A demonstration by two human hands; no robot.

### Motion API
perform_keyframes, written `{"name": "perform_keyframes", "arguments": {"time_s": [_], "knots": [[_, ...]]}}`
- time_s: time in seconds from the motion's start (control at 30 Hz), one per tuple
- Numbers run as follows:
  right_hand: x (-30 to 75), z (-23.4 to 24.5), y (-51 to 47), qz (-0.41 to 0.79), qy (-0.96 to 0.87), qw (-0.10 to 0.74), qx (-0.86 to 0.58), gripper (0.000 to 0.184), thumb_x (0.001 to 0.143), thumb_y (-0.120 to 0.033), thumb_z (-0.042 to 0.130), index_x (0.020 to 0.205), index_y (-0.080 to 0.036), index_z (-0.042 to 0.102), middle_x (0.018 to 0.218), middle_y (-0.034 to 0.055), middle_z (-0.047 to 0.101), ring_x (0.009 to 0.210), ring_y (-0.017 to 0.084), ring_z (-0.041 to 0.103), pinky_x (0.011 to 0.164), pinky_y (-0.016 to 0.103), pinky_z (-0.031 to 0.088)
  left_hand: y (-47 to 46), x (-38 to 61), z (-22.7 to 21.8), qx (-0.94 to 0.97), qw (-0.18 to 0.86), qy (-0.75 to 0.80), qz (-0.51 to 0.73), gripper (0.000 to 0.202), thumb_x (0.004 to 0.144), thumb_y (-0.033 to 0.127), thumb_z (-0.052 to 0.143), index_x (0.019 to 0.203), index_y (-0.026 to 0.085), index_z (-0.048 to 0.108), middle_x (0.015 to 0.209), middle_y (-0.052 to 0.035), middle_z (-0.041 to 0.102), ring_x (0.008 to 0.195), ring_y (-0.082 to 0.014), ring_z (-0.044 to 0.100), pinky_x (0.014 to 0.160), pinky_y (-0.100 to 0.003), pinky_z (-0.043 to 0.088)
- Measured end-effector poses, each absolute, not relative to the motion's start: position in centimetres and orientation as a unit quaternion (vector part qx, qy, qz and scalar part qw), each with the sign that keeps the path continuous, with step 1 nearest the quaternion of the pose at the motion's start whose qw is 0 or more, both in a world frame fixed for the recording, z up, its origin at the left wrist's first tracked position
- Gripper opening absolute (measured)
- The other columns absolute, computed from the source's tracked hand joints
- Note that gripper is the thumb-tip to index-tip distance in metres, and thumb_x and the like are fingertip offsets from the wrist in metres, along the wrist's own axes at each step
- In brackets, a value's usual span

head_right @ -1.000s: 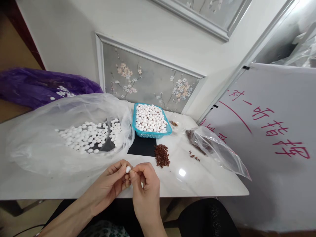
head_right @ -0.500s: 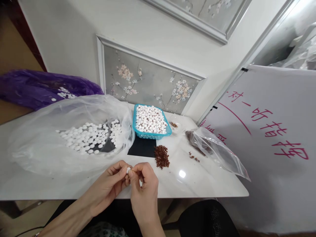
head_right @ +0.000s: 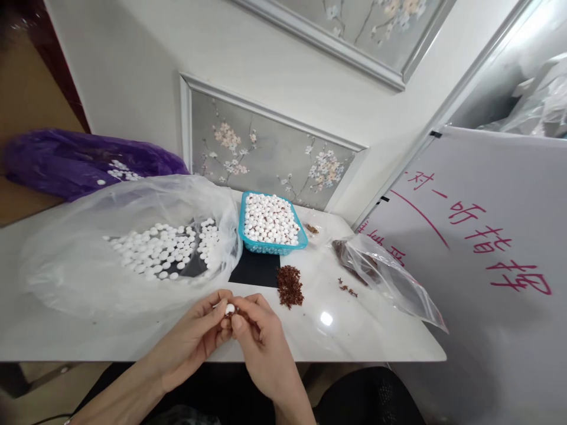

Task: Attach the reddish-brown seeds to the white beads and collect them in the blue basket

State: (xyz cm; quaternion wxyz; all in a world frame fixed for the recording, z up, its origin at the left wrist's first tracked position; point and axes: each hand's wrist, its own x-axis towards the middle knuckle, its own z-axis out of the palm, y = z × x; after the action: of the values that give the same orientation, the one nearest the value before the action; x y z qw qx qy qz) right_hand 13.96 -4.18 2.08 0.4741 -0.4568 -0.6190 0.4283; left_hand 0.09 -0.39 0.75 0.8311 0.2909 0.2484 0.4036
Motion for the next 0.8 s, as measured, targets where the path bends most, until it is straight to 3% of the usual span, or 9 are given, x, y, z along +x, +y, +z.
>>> {"name": "perform_keyframes", "arguments": {"time_s": [0.4, 0.8], "knots": [[13.78, 2.15, -4.73, 0.4, -0.614, 0.466, -0.496, 0.021, 0.091, -0.027, 0.05, 0.098, -0.021, 0.069, 0.08, 0.0011, 0.048, 0.072, 0.014, 0.05, 0.062, 0.026, 0.041, -0.75, 0.13, -0.04, 0.334, 0.803, 0.274, 0.411, 0.02, 0.078, 0.024, 0.068, 0.086, 0.019, 0.05, 0.063, 0.0046, 0.061, 0.06, -0.0052, 0.053, 0.063, -0.017, 0.044], [13.9, 2.55, -4.87, 0.411, -0.621, 0.46, -0.483, 0.021, 0.091, -0.022, 0.05, 0.098, -0.023, 0.07, 0.08, 0.0004, 0.048, 0.075, 0.014, 0.049, 0.067, 0.025, 0.041, -0.97, 0.04, 0.16, 0.336, 0.801, 0.277, 0.411, 0.018, 0.079, 0.026, 0.068, 0.083, 0.019, 0.051, 0.061, 0.0059, 0.057, 0.06, -0.005, 0.051, 0.067, -0.019, 0.044]]}}
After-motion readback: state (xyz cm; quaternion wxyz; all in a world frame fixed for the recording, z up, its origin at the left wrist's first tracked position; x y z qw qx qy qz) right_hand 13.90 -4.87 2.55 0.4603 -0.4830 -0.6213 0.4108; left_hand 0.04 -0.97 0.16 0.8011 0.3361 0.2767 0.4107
